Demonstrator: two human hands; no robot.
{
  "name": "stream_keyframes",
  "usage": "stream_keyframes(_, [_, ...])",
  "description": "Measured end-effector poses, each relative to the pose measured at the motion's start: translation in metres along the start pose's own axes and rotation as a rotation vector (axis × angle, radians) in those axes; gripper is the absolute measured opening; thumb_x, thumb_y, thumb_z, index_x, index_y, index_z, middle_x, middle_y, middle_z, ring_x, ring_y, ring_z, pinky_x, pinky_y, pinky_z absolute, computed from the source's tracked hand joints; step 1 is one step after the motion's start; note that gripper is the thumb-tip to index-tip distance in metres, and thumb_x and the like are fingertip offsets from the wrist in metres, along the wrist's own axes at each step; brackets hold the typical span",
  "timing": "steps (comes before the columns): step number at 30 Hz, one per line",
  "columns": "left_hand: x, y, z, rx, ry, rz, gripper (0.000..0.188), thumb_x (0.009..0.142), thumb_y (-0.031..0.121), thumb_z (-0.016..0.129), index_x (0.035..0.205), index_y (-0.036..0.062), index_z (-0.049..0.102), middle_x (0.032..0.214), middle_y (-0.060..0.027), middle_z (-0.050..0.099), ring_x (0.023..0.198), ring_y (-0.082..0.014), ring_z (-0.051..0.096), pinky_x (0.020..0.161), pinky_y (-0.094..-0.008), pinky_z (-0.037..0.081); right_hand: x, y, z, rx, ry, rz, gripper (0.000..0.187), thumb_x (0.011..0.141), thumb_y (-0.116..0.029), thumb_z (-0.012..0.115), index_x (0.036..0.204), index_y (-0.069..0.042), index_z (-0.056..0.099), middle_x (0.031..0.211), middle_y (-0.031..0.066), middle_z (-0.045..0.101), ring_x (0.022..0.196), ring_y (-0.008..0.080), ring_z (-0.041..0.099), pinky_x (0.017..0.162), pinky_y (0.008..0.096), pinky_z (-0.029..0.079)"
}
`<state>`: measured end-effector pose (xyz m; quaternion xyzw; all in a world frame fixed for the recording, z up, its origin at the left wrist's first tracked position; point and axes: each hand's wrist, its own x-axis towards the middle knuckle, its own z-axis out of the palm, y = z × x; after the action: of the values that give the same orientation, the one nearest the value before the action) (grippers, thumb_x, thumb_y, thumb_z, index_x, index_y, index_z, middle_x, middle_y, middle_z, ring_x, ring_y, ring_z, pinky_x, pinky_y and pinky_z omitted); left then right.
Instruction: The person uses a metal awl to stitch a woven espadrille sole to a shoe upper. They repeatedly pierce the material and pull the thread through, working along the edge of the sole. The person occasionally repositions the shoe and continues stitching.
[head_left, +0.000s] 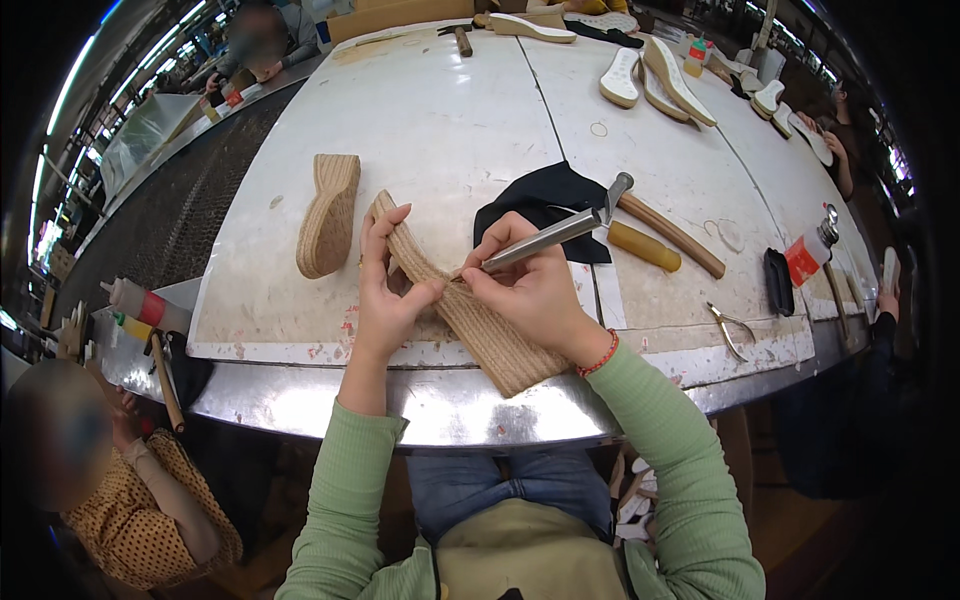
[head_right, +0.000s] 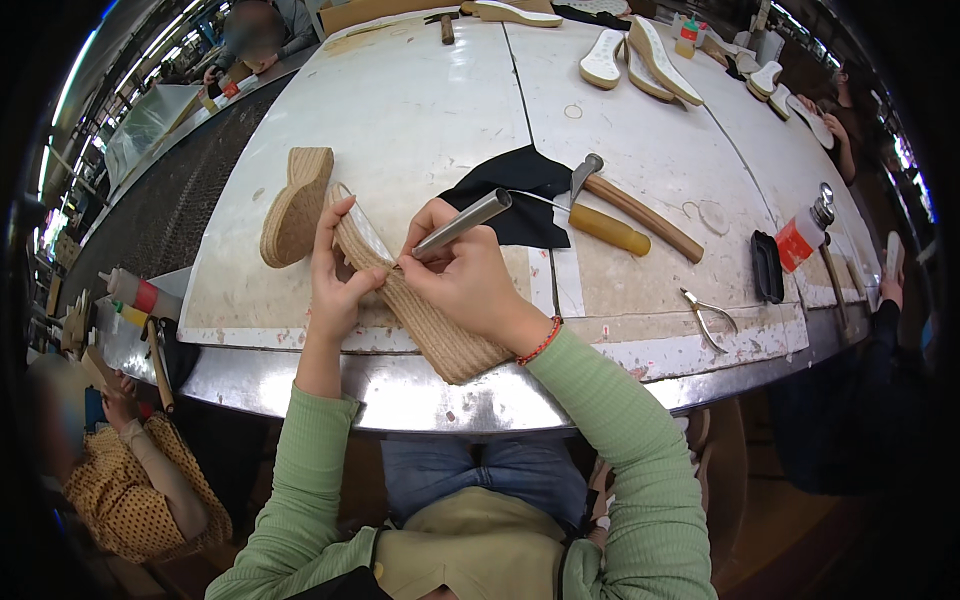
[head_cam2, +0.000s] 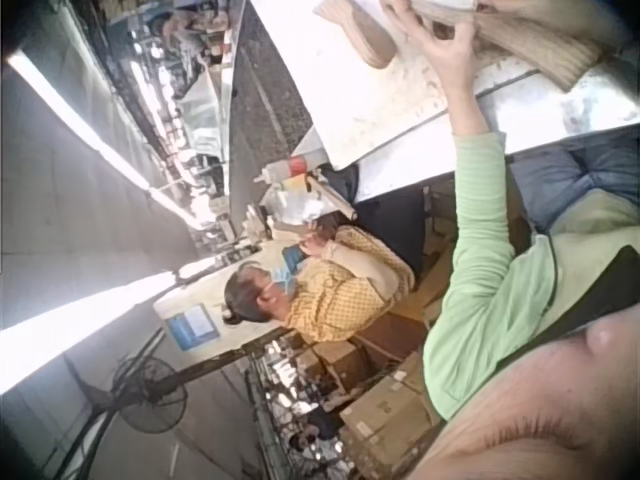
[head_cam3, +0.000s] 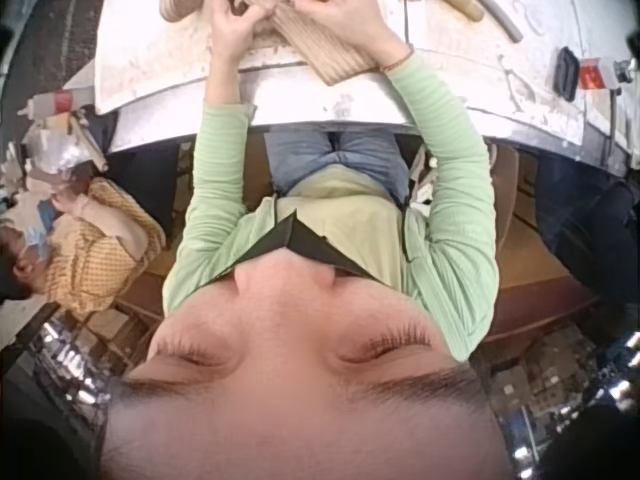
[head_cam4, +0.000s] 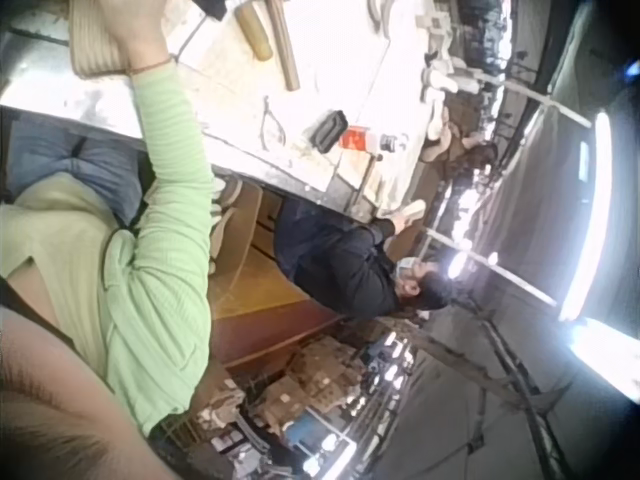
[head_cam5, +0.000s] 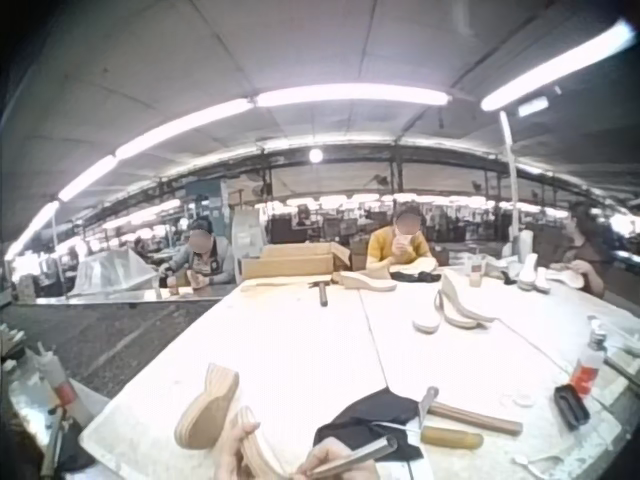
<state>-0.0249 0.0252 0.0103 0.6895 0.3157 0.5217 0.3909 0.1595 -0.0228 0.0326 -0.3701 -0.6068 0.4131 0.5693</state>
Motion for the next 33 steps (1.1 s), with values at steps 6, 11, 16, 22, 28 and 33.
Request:
stream_keyframes(6, [0.001, -0.007, -0.002, 0.021, 0.007, 0.030, 0.082, 0.063, 0.011, 0.070, 0.139, 0.0034, 0.040, 0.131, -0.0076, 0.044, 0.119, -0.0197, 0.045, 0.103, -0.0331, 0.036, 0.001, 0.002, -0.002, -0.035, -0.015, -0.011, 0.020, 0.083, 0.002, 0.068, 0.091, -0.003, 0.049, 0.087, 0.0020, 0.059, 0.081, 0.0051, 0.062, 0.068, 0.0185, 0.052])
stream_keyframes(11, [0.000, -0.004, -0.001, -0.002, 0.009, 0.002, 0.081, 0.063, 0.011, 0.070, 0.138, 0.0048, 0.041, 0.130, -0.0071, 0.044, 0.119, -0.0199, 0.045, 0.104, -0.0333, 0.036, 0.001, 0.004, -0.001, 0.025, -0.003, 0.018, 0.020, 0.084, 0.002, 0.066, 0.092, -0.002, 0.048, 0.087, 0.0036, 0.059, 0.081, 0.0062, 0.062, 0.069, 0.0193, 0.052])
stream_keyframes(16, [0.000, 0.000, 0.005, -0.051, 0.022, -0.011, 0.080, 0.063, 0.012, 0.070, 0.137, 0.0059, 0.042, 0.129, -0.0070, 0.044, 0.119, -0.0198, 0.045, 0.104, -0.0335, 0.036, 0.004, 0.008, -0.002, 0.127, 0.029, 0.039, 0.021, 0.085, 0.003, 0.064, 0.092, -0.003, 0.045, 0.086, 0.0037, 0.060, 0.080, 0.0072, 0.063, 0.071, 0.0199, 0.052])
stream_keyframes(22, [0.000, -0.004, 0.003, 0.000, 0.006, 0.015, 0.080, 0.062, 0.016, 0.070, 0.136, 0.0058, 0.042, 0.128, -0.0069, 0.044, 0.119, -0.0204, 0.044, 0.105, -0.0344, 0.034, 0.003, 0.011, -0.002, 0.279, 0.032, 0.062, 0.022, 0.084, 0.004, 0.065, 0.093, -0.003, 0.045, 0.086, 0.0040, 0.060, 0.080, 0.0065, 0.062, 0.070, 0.0201, 0.052])
stream_keyframes(28, [0.001, -0.002, 0.008, 0.000, 0.041, 0.049, 0.071, 0.061, 0.009, 0.065, 0.129, 0.0059, 0.044, 0.122, -0.0068, 0.042, 0.116, -0.0207, 0.046, 0.102, -0.0351, 0.038, 0.002, 0.013, -0.001, 0.202, 0.043, 0.059, 0.026, 0.083, 0.004, 0.066, 0.095, -0.003, 0.044, 0.086, 0.0047, 0.060, 0.078, 0.0087, 0.064, 0.070, 0.0222, 0.056])
stream_keyframes(33, [-0.001, -0.009, 0.010, -0.028, 0.066, 0.016, 0.071, 0.062, 0.011, 0.065, 0.130, 0.0059, 0.043, 0.124, -0.0068, 0.043, 0.116, -0.0204, 0.046, 0.103, -0.0354, 0.036, 0.011, 0.007, 0.001, 0.322, 0.115, 0.230, 0.026, 0.081, 0.005, 0.064, 0.094, -0.003, 0.043, 0.082, 0.0062, 0.058, 0.072, 0.0120, 0.064, 0.064, 0.0261, 0.058])
